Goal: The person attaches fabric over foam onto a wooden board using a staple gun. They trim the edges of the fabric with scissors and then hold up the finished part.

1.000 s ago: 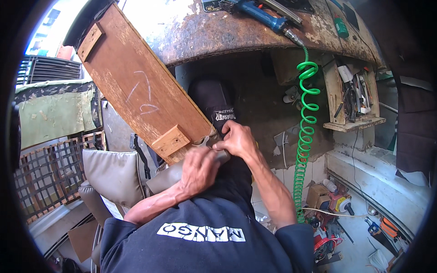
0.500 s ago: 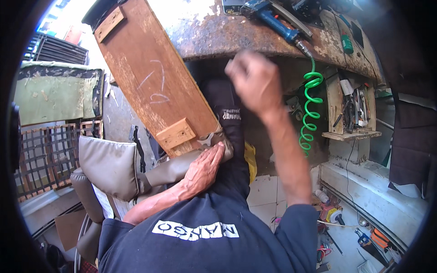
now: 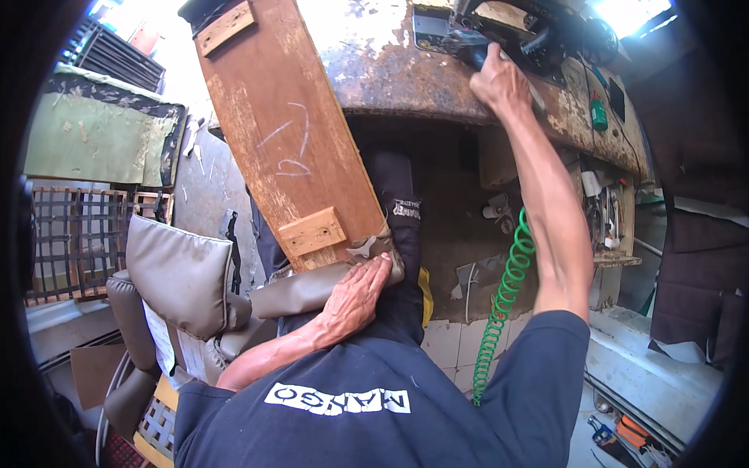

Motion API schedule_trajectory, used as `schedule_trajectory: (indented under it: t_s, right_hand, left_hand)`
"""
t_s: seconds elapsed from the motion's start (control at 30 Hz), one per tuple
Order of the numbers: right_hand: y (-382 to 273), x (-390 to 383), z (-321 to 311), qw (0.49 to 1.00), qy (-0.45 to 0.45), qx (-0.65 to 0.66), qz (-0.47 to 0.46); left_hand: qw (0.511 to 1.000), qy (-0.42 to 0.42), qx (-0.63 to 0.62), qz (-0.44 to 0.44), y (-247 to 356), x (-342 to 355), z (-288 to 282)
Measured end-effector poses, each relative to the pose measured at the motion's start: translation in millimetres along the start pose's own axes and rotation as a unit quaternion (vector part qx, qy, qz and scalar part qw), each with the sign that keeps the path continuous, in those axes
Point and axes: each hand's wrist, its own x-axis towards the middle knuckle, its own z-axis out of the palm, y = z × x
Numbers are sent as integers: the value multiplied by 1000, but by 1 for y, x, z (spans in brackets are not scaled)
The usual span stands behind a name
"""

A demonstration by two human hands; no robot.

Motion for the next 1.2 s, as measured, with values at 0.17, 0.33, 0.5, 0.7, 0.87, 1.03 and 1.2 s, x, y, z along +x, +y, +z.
schedule_trajectory:
  t_s: [0.17, 0.33, 0.5, 0.7, 0.87, 1.03, 1.2]
  right_hand:
    - [-14, -119, -67, 966, 136, 106, -194]
    - [-17, -238, -84, 892, -214, 349, -192]
    - [-37, -274, -54, 863, -318, 303, -250]
    - [-42, -269, -40, 857, -352, 242, -289]
    - [-45, -258, -34, 846, -363, 221, -321]
    - [-57, -258, -35, 860, -359, 123, -341]
    - [-57, -263, -35, 860, -375, 55, -342]
  left_hand:
    - [998, 26, -61, -1, -7, 2, 7]
    - [999, -8, -43, -10, -5, -2, 6]
    - [1000, -1, -26, 10, -5, -1, 6]
    - [998, 42, -42, 19, -6, -2, 8]
    - [997, 17, -73, -5, -6, -2, 4]
    - [996, 15, -84, -12, -10, -5, 15]
    - [991, 47, -127, -19, -27, -19, 8]
